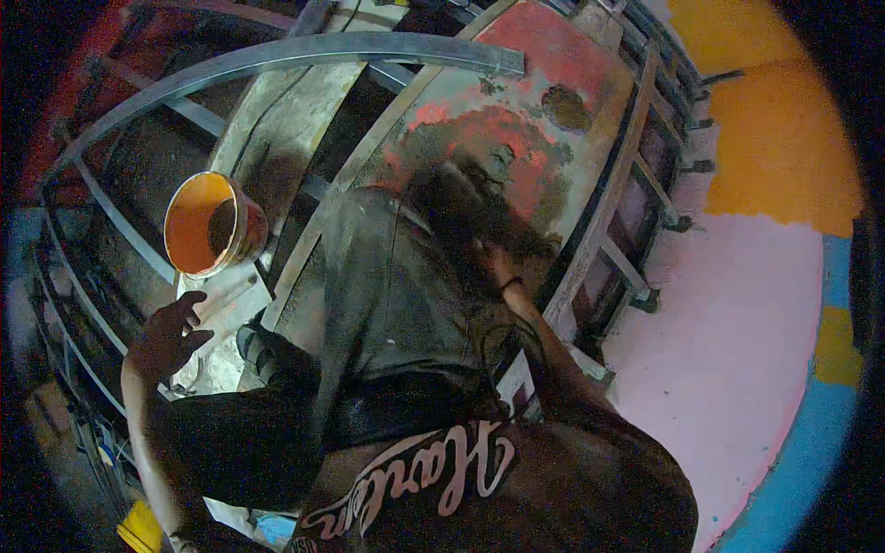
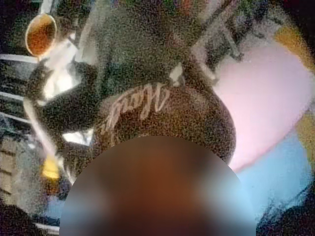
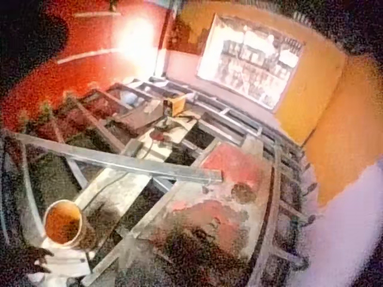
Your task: Applying and smoothing mortar onto a surface using a trowel.
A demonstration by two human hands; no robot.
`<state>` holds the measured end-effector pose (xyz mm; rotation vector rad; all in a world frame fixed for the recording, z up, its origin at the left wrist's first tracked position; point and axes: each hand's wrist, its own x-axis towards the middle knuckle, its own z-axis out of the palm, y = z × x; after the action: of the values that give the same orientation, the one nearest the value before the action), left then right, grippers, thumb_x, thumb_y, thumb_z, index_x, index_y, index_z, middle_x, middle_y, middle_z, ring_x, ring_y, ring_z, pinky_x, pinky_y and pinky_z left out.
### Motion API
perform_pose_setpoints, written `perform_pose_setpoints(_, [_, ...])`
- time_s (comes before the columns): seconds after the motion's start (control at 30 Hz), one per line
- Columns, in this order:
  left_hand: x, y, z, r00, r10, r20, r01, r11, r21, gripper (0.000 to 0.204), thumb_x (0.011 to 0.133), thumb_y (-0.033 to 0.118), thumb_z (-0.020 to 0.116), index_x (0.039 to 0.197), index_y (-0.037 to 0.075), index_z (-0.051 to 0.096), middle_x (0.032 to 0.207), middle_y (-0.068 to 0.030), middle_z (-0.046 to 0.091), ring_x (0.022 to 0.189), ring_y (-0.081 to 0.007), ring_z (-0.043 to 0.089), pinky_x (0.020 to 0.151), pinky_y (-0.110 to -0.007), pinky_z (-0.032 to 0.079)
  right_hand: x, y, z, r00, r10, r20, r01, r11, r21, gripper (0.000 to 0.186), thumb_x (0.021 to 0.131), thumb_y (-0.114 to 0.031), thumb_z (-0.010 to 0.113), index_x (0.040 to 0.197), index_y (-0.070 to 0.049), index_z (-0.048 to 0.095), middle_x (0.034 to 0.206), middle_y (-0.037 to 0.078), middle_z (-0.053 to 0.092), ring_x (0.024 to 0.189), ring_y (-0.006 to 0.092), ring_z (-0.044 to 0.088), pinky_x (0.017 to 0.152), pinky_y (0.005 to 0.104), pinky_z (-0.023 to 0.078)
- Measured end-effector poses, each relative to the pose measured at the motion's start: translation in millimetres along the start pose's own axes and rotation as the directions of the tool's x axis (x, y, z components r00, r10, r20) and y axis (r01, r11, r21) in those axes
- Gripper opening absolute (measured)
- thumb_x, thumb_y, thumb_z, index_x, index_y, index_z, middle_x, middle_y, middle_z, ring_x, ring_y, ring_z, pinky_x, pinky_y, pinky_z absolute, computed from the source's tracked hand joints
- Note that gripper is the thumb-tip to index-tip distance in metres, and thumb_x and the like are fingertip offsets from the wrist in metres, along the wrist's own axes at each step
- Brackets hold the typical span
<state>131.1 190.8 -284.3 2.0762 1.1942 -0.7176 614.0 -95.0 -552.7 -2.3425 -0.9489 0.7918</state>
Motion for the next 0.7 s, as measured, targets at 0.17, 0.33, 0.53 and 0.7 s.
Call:
perform_pose_setpoints(0.17, [7, -18, 1, 0.999, 0.052, -0.009, -0.053, 0.979, -0.199, 0.060, 0.089, 0.017, 0.076, 0.143, 0.008, 0.050, 0.108, -0.0171, 0.070, 0.097, -0.0289, 0.069, 0.088, -0.041, 0.056, -62, -72, -104, 0.997, 0.026, -0.078, 0.005, 0.929, 0.370, 0.034, 0.104, -0.032, 0.060, 0.120, -0.002, 0.063, 0.088, 0.012, 0.066, 0.072, 0.0225, 0.067, 0.066, 0.0384, 0.054])
perform_pose_setpoints(0.33, [6, -19, 2, 0.998, -0.049, -0.039, 0.045, 0.993, -0.108, 0.059, 0.089, 0.015, 0.075, 0.142, 0.009, 0.051, 0.103, -0.0146, 0.068, 0.093, -0.0265, 0.067, 0.085, -0.040, 0.054, -90, -77, -137, 0.973, -0.108, -0.205, 0.205, 0.813, 0.545, 0.026, 0.105, -0.016, 0.056, 0.129, -0.007, 0.053, 0.088, 0.004, 0.059, 0.064, 0.0110, 0.059, 0.058, 0.0290, 0.053])
perform_pose_setpoints(0.53, [13, -21, 6, 1.000, 0.024, -0.012, -0.025, 0.998, -0.056, 0.062, 0.087, 0.018, 0.077, 0.142, 0.008, 0.051, 0.103, -0.0151, 0.068, 0.092, -0.0259, 0.066, 0.084, -0.039, 0.054, -59, -9, -67, 0.993, -0.010, -0.118, 0.001, 0.997, -0.071, 0.023, 0.104, -0.018, 0.058, 0.122, -0.003, 0.058, 0.086, 0.009, 0.064, 0.073, 0.0243, 0.063, 0.071, 0.0405, 0.054])
perform_pose_setpoints(0.7, [13, -26, 16, 0.999, -0.019, -0.030, 0.016, 0.995, -0.097, 0.063, 0.085, 0.016, 0.077, 0.143, 0.010, 0.051, 0.101, -0.0154, 0.069, 0.091, -0.0260, 0.067, 0.085, -0.041, 0.054, -91, 19, -83, 0.963, 0.014, -0.268, -0.061, 0.983, -0.171, 0.043, 0.102, -0.037, 0.061, 0.127, -0.003, 0.057, 0.095, 0.021, 0.068, 0.081, 0.0412, 0.065, 0.075, 0.0476, 0.054])
